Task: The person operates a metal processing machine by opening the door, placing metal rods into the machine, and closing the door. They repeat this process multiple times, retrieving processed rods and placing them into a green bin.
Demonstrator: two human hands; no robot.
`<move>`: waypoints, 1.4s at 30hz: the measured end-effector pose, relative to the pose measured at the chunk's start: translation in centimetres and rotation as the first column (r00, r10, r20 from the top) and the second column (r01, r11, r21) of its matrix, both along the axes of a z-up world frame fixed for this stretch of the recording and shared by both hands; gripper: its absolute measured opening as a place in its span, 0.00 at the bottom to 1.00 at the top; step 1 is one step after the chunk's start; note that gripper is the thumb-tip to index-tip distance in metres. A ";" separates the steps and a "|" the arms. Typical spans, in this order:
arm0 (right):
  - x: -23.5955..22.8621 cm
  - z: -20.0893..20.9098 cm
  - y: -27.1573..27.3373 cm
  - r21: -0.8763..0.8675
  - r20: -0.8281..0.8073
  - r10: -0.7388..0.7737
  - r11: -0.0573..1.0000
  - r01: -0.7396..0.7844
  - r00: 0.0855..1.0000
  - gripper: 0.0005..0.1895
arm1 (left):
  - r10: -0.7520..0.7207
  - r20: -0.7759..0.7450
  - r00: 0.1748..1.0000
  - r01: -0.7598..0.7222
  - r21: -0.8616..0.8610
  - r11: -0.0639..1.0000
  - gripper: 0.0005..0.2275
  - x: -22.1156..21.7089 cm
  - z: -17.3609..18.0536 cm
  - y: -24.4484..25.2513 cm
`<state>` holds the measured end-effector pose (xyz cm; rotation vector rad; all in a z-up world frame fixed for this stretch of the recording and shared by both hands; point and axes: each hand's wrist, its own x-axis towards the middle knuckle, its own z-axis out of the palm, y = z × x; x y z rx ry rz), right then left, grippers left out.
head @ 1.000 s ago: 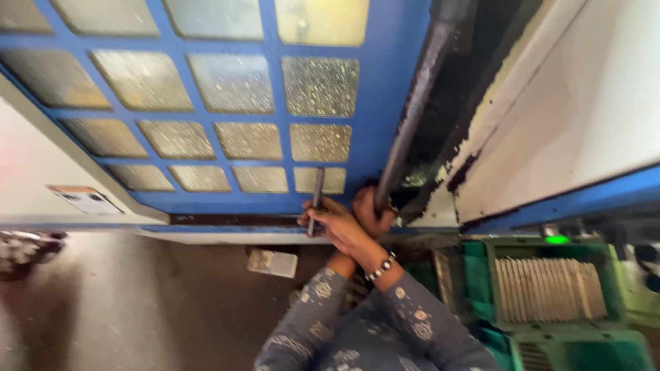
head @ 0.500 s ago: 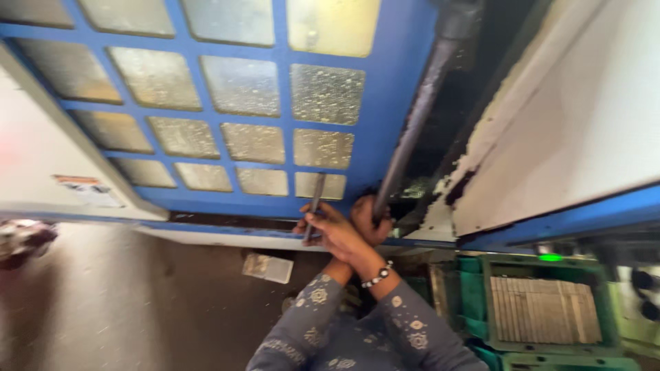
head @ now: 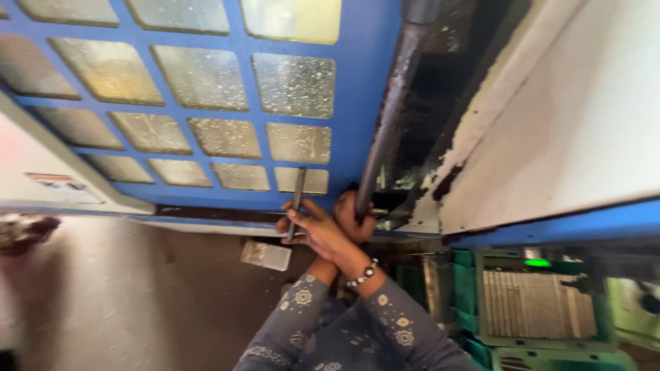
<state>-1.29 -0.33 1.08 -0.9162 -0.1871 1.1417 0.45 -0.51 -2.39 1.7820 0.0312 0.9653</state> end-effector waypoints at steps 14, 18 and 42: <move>-0.4 1.9 0.1 -0.119 0.068 -0.024 0.992 0.032 0.997 0.16 | -0.063 0.047 0.997 0.064 -0.016 0.998 0.08 -0.1 1.9 0.6; -1.0 2.4 1.2 -0.149 0.080 -0.081 0.985 0.092 0.994 0.16 | -0.147 -0.030 0.989 0.146 -0.031 0.989 0.07 -0.6 1.4 1.1; -10.3 17.3 -6.2 -0.518 0.748 -0.048 0.581 0.628 0.662 0.26 | -0.087 -0.121 0.989 0.075 -0.101 0.992 0.08 -8.5 1.1 19.6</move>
